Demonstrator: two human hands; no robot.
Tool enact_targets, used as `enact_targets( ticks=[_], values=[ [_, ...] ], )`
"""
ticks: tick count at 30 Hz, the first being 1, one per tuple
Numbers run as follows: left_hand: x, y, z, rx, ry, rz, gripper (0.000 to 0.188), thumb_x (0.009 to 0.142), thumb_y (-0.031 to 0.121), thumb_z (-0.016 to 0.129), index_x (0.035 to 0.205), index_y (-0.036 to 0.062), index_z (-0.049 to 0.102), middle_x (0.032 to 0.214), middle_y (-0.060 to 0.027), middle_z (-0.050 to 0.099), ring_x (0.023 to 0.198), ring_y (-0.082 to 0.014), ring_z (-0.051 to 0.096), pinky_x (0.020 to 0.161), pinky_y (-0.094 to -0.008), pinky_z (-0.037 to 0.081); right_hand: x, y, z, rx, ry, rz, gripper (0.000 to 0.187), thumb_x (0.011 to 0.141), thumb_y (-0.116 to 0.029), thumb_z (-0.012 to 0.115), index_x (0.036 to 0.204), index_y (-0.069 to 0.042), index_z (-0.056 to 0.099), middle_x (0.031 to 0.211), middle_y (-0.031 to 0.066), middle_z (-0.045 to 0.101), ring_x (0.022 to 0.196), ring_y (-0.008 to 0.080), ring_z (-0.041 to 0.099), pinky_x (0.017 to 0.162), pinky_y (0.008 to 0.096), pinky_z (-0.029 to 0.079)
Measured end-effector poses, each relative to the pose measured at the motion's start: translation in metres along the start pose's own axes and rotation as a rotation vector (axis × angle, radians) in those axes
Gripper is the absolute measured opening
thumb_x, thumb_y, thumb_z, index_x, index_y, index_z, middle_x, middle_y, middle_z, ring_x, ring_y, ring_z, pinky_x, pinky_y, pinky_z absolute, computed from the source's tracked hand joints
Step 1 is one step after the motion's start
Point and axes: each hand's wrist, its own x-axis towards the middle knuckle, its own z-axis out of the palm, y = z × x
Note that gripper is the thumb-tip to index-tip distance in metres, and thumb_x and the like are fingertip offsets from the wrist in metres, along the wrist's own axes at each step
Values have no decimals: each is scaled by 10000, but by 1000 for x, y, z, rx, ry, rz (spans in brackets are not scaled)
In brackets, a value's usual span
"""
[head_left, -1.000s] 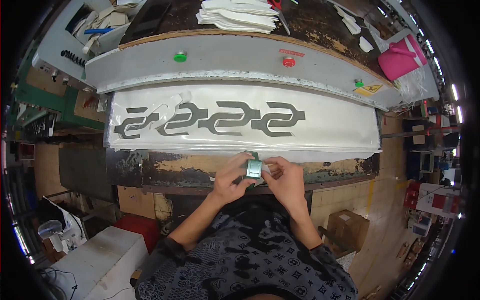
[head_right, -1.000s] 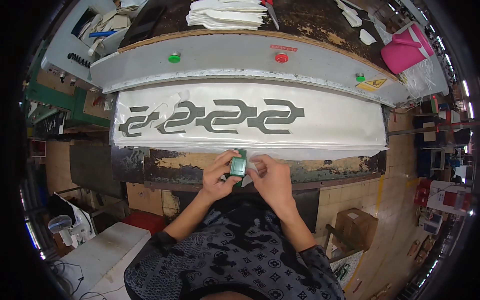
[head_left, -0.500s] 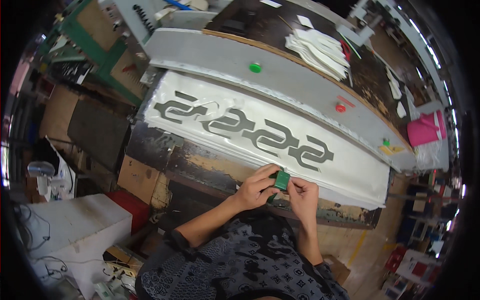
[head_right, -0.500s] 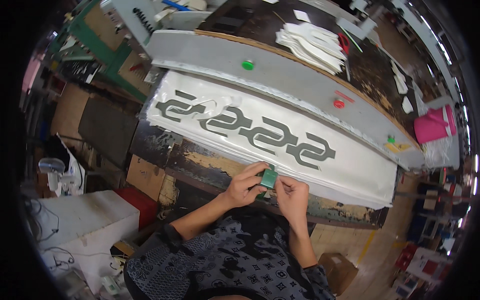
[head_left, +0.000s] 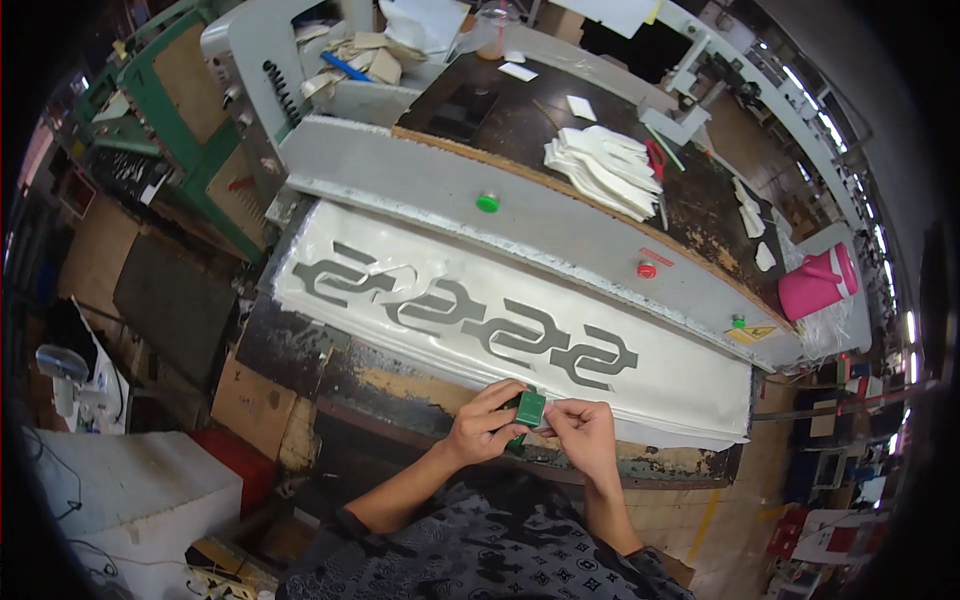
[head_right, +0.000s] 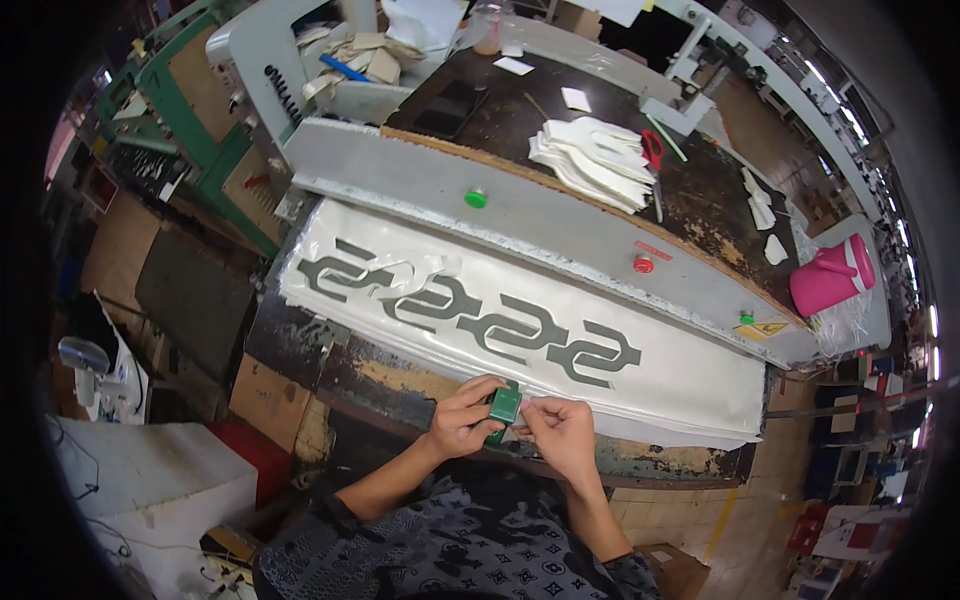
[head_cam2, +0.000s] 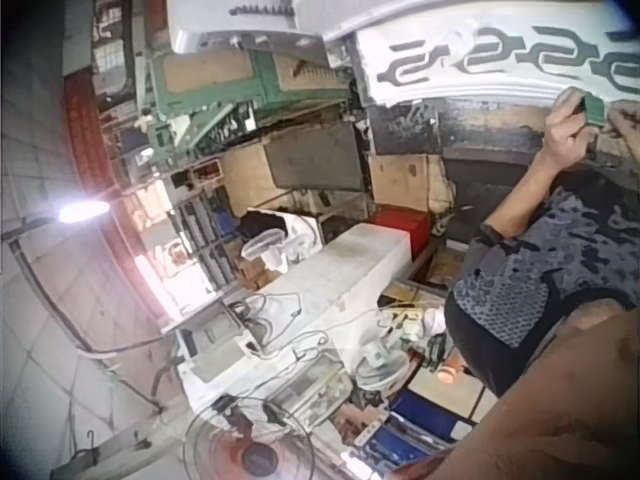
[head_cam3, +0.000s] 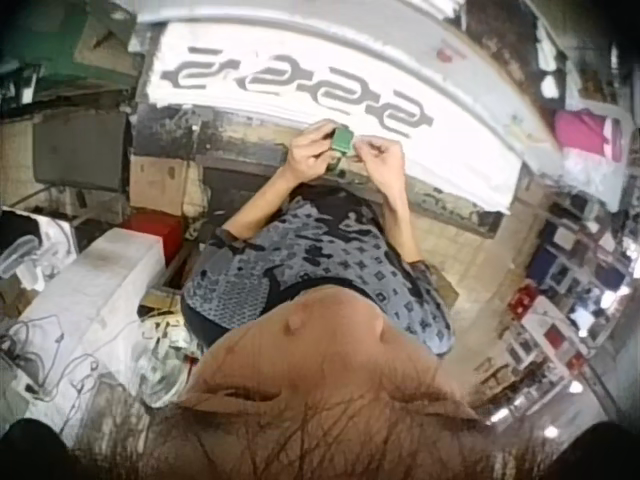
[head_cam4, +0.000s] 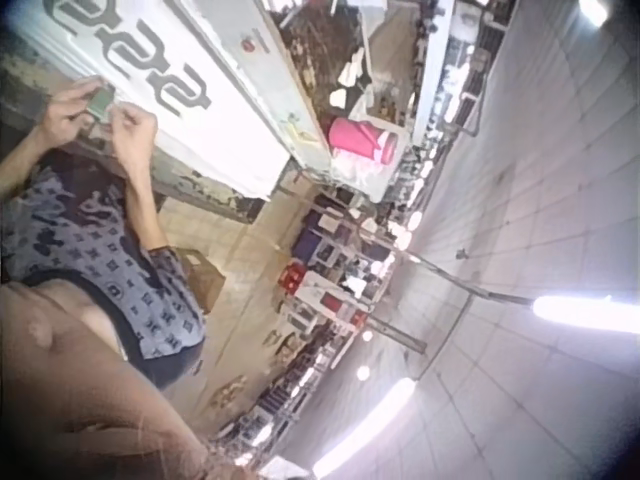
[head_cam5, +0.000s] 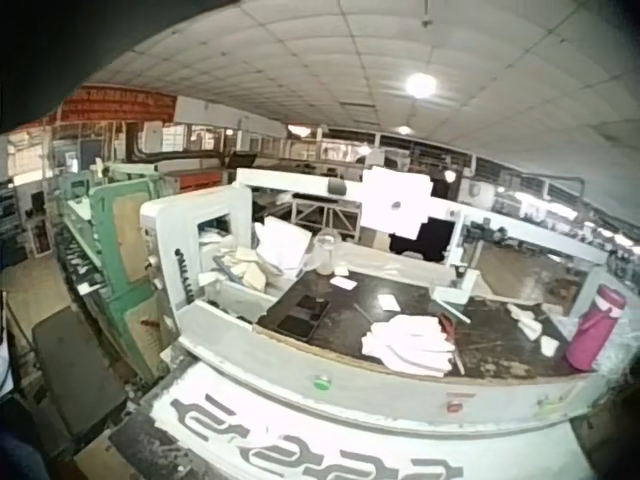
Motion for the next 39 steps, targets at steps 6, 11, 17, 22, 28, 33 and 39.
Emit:
enact_targets(
  ticks=[6,11,17,22,28,33,39],
  values=[
    [-6,-8,9,-4,26,-18,212,888,78,773,983,-105,724,1262,-287,685,1171,-452,674,1031,-474,517,-3,5,-8,79,-54,-28,194,995,-76,753,1074,101,749,890,107,776,789,106,734,695,231,582],
    [-5,-8,17,-32,-9,-49,207,942,108,736,987,-94,727,1271,-290,680,1171,-450,673,1032,-474,513,-9,11,-9,88,-28,-77,207,868,53,846,1040,95,739,928,118,778,757,105,722,687,224,578],
    [-6,-7,21,-109,-29,-65,171,927,69,754,957,-94,712,1352,-276,648,1243,-424,640,1067,-451,488,-14,7,-8,200,-53,-167,234,844,63,859,1045,111,748,979,131,786,834,123,750,722,229,602],
    [-6,-5,29,-222,-3,-127,217,987,120,722,955,-94,709,1386,-262,620,1257,-382,627,1073,-433,477,-10,18,-19,137,-64,-262,250,859,67,840,1097,87,766,971,118,774,841,145,750,751,256,599],
    [-12,-9,34,-175,38,-158,286,1041,204,667,1039,-81,683,1374,-258,611,1236,-392,618,1059,-439,476,-9,22,-7,155,26,-275,141,958,17,755,1081,82,773,939,94,726,790,139,721,715,245,561],
    [-27,-19,26,117,33,-2,319,1085,247,585,1146,-63,629,1307,-247,607,1183,-405,612,1022,-456,487,-13,56,12,-20,188,-315,159,992,-26,734,1100,87,769,931,89,711,750,138,717,668,244,551],
    [-30,-9,17,195,372,-85,500,1109,446,514,1129,-42,618,1257,-265,586,1178,-395,617,1044,-462,483,11,75,18,213,258,-122,173,985,-78,752,1064,72,786,826,56,717,674,93,626,624,239,472]
  ],
)
